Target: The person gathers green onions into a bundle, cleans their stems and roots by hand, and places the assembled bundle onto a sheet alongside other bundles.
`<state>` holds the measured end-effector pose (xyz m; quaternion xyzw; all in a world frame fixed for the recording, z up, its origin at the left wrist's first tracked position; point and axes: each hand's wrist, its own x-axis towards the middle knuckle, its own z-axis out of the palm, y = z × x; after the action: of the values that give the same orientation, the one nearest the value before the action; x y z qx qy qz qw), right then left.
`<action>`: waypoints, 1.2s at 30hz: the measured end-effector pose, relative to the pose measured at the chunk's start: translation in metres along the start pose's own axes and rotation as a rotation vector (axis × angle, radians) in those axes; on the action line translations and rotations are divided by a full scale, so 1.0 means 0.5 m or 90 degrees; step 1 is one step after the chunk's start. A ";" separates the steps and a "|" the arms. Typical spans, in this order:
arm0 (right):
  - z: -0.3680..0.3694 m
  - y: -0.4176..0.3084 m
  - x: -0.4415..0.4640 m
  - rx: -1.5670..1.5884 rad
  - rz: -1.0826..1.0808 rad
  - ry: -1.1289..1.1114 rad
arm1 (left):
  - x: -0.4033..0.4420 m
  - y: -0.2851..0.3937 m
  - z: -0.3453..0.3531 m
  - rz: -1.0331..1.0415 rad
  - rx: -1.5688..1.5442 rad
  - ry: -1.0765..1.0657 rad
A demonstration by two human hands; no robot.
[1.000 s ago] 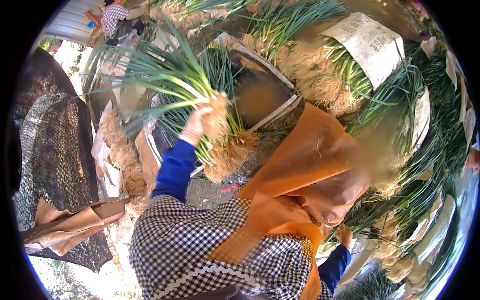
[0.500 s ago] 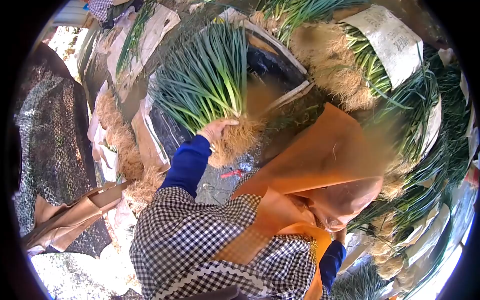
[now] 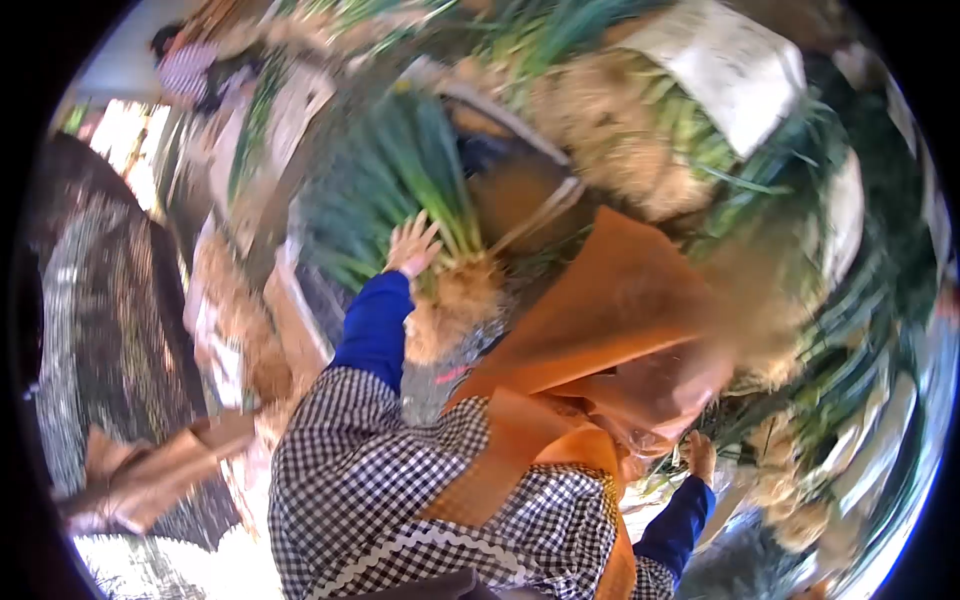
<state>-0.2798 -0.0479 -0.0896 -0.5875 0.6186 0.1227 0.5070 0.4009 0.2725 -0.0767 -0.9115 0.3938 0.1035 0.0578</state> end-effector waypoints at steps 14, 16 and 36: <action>-0.269 -0.298 0.166 0.232 -0.119 0.646 | 0.066 0.233 -0.237 0.153 -0.248 0.083; -0.279 -0.286 0.279 0.058 -0.019 0.603 | 0.050 0.453 -0.361 0.172 -0.503 0.062; 0.008 -0.249 -0.141 0.228 -0.329 0.475 | -0.176 1.099 -0.051 0.134 -0.989 -0.584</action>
<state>-0.1862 -0.0373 0.0182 -0.6294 0.6033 -0.3348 0.3575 -0.0556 -0.0456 -0.0443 -0.5225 0.2324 0.6976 -0.4317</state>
